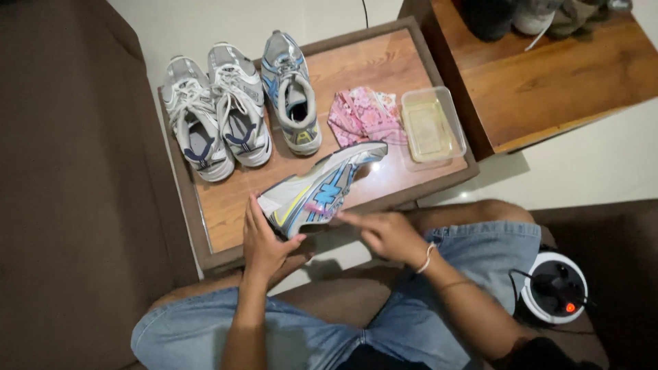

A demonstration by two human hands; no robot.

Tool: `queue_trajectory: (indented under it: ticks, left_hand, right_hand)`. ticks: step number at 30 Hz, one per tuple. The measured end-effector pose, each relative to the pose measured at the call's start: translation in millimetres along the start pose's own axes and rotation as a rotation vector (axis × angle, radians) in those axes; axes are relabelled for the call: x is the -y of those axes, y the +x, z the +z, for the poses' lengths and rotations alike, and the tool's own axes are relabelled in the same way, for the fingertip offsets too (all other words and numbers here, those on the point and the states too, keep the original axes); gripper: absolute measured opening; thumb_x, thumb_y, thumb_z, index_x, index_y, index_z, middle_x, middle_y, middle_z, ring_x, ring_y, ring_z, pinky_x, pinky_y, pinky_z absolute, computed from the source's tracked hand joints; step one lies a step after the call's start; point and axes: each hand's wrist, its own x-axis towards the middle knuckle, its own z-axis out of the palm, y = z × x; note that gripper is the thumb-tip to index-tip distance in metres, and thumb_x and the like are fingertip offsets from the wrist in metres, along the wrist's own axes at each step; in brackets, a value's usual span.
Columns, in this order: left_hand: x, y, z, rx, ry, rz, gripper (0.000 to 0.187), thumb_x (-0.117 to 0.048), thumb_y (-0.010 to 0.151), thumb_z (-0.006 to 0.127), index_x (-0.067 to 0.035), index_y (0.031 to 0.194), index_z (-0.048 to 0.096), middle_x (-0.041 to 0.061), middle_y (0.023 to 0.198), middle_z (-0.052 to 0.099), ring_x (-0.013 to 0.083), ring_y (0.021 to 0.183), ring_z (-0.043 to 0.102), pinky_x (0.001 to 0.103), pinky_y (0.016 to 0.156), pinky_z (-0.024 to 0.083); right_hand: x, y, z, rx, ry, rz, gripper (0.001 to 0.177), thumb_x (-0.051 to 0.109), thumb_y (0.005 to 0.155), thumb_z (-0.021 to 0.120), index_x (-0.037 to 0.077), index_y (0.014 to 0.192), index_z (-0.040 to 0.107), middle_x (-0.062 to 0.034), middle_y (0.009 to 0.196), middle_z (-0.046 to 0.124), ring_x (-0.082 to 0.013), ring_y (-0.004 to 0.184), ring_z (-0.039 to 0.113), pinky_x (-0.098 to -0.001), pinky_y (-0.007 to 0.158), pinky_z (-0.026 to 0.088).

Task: The person is cleaning a white and blue sneaker using a toothbrush and cleaning solution, then wiping it with a pink cloth.

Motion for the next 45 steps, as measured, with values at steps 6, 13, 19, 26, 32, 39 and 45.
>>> queue_trajectory:
  ticks: [6,13,19,26,32,39,45]
  left_hand:
    - [5,-5,1,-0.007,0.012,0.000,0.143,-0.079,0.064,0.073,0.007,0.159,0.009,0.035,0.155,0.029,0.0537,0.139,0.038,0.062,0.111,0.033]
    - [16,-4,9,-0.012,0.034,-0.025,0.145,-0.081,0.061,0.073,0.005,0.159,0.010,0.035,0.154,0.030,0.0533,0.138,0.039,0.062,0.112,0.033]
    - [13,0,6,-0.022,0.018,0.014,0.142,-0.079,0.064,0.073,0.006,0.159,0.010,0.031,0.157,0.029,0.0496,0.142,0.036,0.059,0.114,0.032]
    - [11,-2,6,-0.022,0.016,0.016,0.141,-0.078,0.065,0.074,0.006,0.158,0.009,0.030,0.159,0.028,0.0475,0.146,0.033,0.058,0.116,0.029]
    - [18,-6,11,-0.053,0.053,0.038,0.140,-0.077,0.065,0.075,0.007,0.157,0.013,0.029,0.158,0.030,0.0465,0.144,0.035,0.056,0.114,0.032]
    - [18,-2,12,-0.056,0.023,0.046,0.141,-0.078,0.063,0.075,0.007,0.157,0.013,0.029,0.157,0.030,0.0468,0.144,0.035,0.056,0.115,0.031]
    - [17,-4,10,-0.034,0.012,0.027,0.142,-0.075,0.064,0.078,0.007,0.158,0.009,0.030,0.158,0.027,0.0480,0.145,0.032,0.059,0.116,0.029]
  right_hand:
    - [-24,-4,12,-0.209,-0.132,0.107,0.049,0.004,0.090,0.063,0.020,0.136,0.069,-0.0085,0.108,0.079,-0.0248,0.096,0.075,-0.0373,0.082,0.060]
    - [-12,3,8,-0.076,-0.032,0.076,0.049,0.003,0.086,0.063,0.017,0.132,0.071,-0.0114,0.106,0.079,-0.0301,0.096,0.075,-0.0415,0.083,0.060]
    - [10,-1,18,0.016,-0.075,0.097,0.045,0.005,0.086,0.065,0.015,0.129,0.070,-0.0165,0.100,0.078,-0.0347,0.089,0.075,-0.0448,0.078,0.061]
    - [-47,-15,42,-0.108,-0.315,0.190,0.028,0.021,0.089,0.068,0.024,0.115,0.077,-0.0004,0.097,0.080,-0.0222,0.089,0.076,-0.0350,0.075,0.059]
    - [4,7,11,-0.162,-0.386,0.187,0.034,0.014,0.088,0.068,0.018,0.121,0.076,-0.0132,0.091,0.078,-0.0341,0.082,0.074,-0.0470,0.068,0.059]
    - [28,21,2,0.018,-0.264,0.172,0.045,0.014,0.088,0.064,0.026,0.131,0.071,-0.0091,0.096,0.080,-0.0335,0.087,0.075,-0.0441,0.070,0.059]
    - [54,24,0,0.004,-0.354,0.232,0.030,0.025,0.090,0.065,0.020,0.118,0.076,-0.0133,0.089,0.079,-0.0358,0.082,0.075,-0.0469,0.067,0.059]
